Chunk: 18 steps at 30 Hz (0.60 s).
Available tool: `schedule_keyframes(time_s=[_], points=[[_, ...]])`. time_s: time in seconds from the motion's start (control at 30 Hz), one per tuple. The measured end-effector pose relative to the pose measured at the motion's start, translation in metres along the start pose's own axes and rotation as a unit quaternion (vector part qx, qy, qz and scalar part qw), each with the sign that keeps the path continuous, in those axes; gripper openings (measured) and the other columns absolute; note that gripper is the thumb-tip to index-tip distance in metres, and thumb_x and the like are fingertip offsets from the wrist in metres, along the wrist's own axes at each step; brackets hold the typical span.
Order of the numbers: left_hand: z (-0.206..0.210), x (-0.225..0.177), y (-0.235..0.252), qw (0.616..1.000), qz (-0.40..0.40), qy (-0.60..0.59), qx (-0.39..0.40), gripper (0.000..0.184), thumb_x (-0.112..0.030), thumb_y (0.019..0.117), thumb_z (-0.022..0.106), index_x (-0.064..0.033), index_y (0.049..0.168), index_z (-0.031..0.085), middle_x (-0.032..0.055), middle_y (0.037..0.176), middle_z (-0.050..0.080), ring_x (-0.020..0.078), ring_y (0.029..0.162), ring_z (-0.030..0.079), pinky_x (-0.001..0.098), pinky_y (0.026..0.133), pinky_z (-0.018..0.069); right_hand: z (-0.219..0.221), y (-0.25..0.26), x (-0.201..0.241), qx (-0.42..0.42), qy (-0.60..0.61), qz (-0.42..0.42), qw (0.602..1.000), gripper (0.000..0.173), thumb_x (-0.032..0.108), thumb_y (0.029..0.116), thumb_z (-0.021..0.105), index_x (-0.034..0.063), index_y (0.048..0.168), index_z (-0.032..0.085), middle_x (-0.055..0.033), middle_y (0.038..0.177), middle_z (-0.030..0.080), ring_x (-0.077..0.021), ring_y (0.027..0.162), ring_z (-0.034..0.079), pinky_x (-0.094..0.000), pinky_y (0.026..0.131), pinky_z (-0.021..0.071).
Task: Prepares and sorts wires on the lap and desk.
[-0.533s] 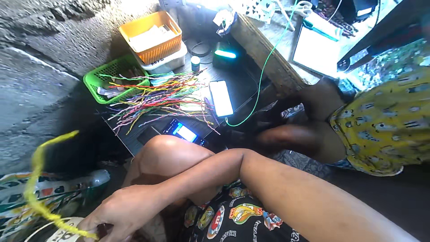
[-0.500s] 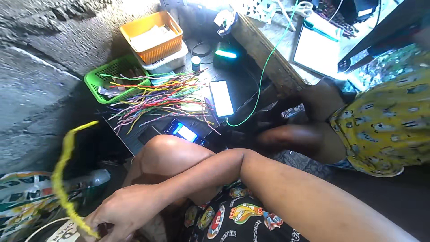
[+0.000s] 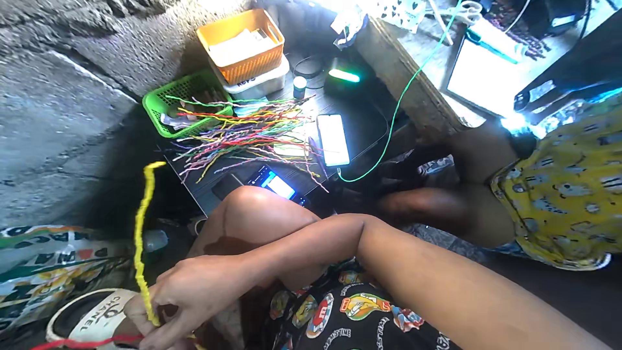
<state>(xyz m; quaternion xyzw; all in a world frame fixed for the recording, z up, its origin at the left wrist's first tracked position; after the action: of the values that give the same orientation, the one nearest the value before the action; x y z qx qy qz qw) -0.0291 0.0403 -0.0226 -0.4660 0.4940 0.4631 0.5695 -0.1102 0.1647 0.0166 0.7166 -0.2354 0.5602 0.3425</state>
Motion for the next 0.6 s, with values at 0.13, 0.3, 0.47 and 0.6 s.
schedule_keyframes(time_s=[0.13,0.3,0.47,0.6], points=[[0.001,0.002,0.002,1.0,-0.009,-0.005,-0.007,0.011,-0.037,0.0951,0.068,-0.0342,0.102,0.077,-0.0179,0.097,0.075,-0.006,0.089,0.068,0.0158,0.082,0.0552,0.001,0.001,-0.003,0.004,-0.013,-0.007,1.0,0.021,0.008,0.0887,0.073,-0.0066,0.104,0.071,-0.0181,0.088,0.069,-0.0254,0.085,0.066,-0.0384,0.076,0.0501],[-0.002,0.002,0.004,0.998,-0.008,0.029,-0.054,0.004,-0.03,0.0918,0.074,-0.0311,0.095,0.076,-0.0172,0.089,0.075,-0.0055,0.078,0.067,0.0153,0.071,0.0554,-0.002,-0.001,0.001,-0.017,-0.003,-0.012,1.0,0.025,0.005,0.0854,0.075,-0.009,0.105,0.069,-0.019,0.088,0.068,-0.026,0.084,0.064,-0.0382,0.076,0.0496],[0.005,-0.001,0.005,0.996,-0.013,0.058,-0.06,0.024,-0.005,0.0908,0.067,-0.027,0.099,0.071,-0.0192,0.092,0.074,-0.0052,0.081,0.068,0.0162,0.072,0.0567,-0.005,-0.002,0.001,-0.051,0.022,-0.035,0.998,0.022,0.0,0.084,0.071,-0.0106,0.103,0.068,-0.0183,0.085,0.067,-0.0239,0.08,0.063,-0.0366,0.073,0.0493],[0.009,0.002,0.006,0.997,-0.009,0.053,-0.052,0.028,-0.007,0.0865,0.075,-0.0268,0.103,0.066,-0.0188,0.095,0.074,-0.0048,0.083,0.068,0.0159,0.072,0.0569,-0.005,-0.003,0.003,-0.036,0.029,-0.028,0.999,0.018,-0.001,0.0843,0.07,-0.01,0.1,0.067,-0.0177,0.084,0.065,-0.0227,0.079,0.062,-0.0347,0.072,0.0488]])
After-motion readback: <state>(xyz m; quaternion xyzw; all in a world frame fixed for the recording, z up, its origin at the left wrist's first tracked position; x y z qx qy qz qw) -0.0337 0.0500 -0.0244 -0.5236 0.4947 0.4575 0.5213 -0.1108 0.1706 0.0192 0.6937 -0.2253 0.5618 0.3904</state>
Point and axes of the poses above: each hand's wrist, its own y-axis towards the middle knuckle, its own z-axis out of the palm, x = y × z, the point moved 6 cm from there along y, towards the middle knuckle
